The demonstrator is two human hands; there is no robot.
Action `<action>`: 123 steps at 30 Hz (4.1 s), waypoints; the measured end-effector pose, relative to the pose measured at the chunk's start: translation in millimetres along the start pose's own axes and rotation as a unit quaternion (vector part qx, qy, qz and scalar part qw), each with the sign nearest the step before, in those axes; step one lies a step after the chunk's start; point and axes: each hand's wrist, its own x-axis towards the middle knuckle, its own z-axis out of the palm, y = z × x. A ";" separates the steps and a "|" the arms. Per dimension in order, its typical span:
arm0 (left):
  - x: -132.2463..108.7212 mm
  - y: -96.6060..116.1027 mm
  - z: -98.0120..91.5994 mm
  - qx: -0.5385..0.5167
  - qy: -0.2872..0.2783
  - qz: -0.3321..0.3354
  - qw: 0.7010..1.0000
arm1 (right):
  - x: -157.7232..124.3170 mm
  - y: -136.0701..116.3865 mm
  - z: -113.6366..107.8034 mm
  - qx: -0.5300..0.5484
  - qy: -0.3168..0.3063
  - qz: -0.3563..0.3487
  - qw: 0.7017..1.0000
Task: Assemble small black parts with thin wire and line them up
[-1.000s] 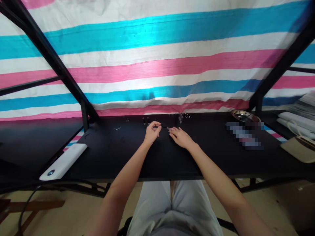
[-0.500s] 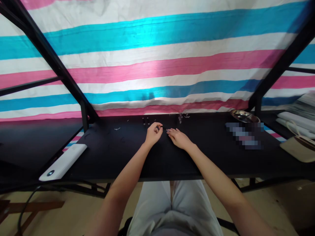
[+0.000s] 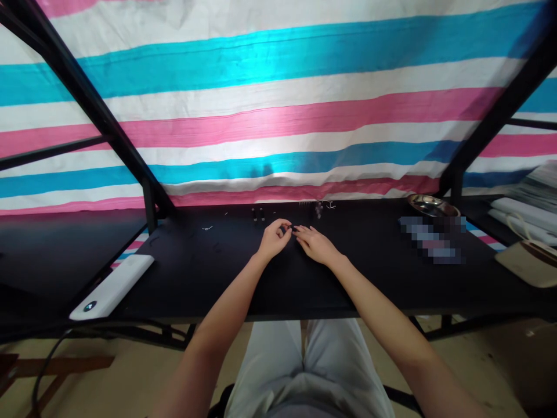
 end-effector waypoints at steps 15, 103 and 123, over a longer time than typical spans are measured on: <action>3.4 -6.1 0.9 -0.004 0.003 -0.015 1.000 | -1.3 -3.5 -1.7 0.085 0.028 -0.028 0.996; 30.9 -14.9 -6.5 0.498 -0.064 -0.185 0.845 | -2.5 13.5 -0.3 0.119 0.021 0.010 0.993; 40.4 9.2 77.4 0.396 -0.147 -0.028 0.906 | 5.8 54.9 0.9 0.125 0.266 0.262 0.919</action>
